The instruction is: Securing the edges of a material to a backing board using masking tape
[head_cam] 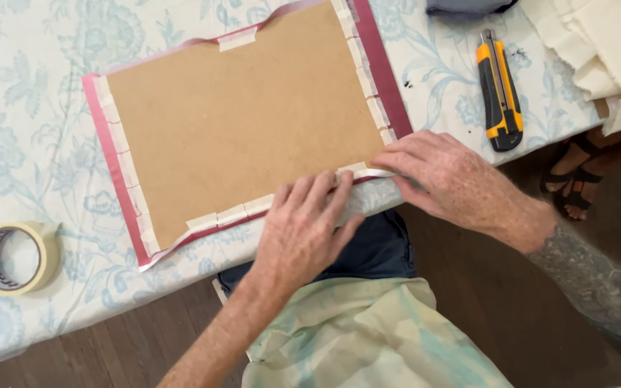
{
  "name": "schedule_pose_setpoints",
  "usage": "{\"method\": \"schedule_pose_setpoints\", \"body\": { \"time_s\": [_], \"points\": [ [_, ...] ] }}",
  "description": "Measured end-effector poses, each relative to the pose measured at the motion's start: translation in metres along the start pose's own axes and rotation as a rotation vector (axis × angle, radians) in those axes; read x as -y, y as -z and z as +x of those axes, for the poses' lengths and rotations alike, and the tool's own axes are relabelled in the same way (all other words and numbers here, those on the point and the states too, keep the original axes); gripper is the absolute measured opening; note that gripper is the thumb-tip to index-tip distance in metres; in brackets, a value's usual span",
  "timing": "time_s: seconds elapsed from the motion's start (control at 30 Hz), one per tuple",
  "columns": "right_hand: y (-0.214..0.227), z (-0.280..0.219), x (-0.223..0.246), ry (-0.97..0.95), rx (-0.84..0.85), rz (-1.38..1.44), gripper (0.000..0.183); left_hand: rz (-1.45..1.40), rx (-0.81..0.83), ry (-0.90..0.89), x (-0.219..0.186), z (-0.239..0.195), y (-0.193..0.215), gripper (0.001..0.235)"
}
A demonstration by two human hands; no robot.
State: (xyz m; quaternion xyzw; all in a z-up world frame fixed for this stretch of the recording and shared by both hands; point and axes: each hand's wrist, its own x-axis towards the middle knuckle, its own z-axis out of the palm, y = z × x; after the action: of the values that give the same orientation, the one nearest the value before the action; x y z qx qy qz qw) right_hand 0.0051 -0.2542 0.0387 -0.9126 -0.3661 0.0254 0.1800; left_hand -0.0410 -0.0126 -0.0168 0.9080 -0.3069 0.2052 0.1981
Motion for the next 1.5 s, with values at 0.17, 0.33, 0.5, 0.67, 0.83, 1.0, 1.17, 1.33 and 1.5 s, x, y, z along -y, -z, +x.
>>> {"method": "schedule_pose_setpoints", "body": {
  "time_s": [0.17,0.33,0.5,0.67,0.83,1.0,1.17,1.33,1.5],
  "points": [
    [-0.003,0.000,-0.003,0.021,-0.035,-0.020,0.031,0.093,0.013,-0.026,0.000,-0.004,-0.006,0.053],
    [0.010,-0.013,-0.007,-0.002,-0.104,0.054,0.039,0.137,0.177,0.022,-0.001,0.004,0.020,0.053],
    [0.009,-0.023,-0.005,-0.056,-0.184,0.044,0.027,0.018,0.029,0.243,0.016,-0.029,0.066,0.042],
    [0.005,-0.016,0.007,-0.048,-0.189,0.096,0.027,0.199,-0.020,0.443,0.053,-0.103,0.122,0.041],
    [-0.006,0.014,0.030,0.003,-0.250,0.123,0.021,0.395,-0.070,0.604,0.070,-0.167,0.161,0.039],
    [-0.018,0.071,0.078,0.096,-0.220,0.238,0.023,0.460,-0.092,0.706,0.096,-0.196,0.187,0.047],
    [-0.067,0.148,0.146,0.242,-0.153,0.352,0.039,0.360,-0.016,0.781,0.126,-0.200,0.184,0.056],
    [-0.123,0.224,0.211,0.373,-0.089,0.539,0.045,0.375,-0.105,0.711,0.152,-0.208,0.167,0.051],
    [-0.163,0.280,0.250,0.320,-0.010,0.488,0.057,0.353,-0.067,0.725,0.162,-0.208,0.163,0.049]
  ]
}}
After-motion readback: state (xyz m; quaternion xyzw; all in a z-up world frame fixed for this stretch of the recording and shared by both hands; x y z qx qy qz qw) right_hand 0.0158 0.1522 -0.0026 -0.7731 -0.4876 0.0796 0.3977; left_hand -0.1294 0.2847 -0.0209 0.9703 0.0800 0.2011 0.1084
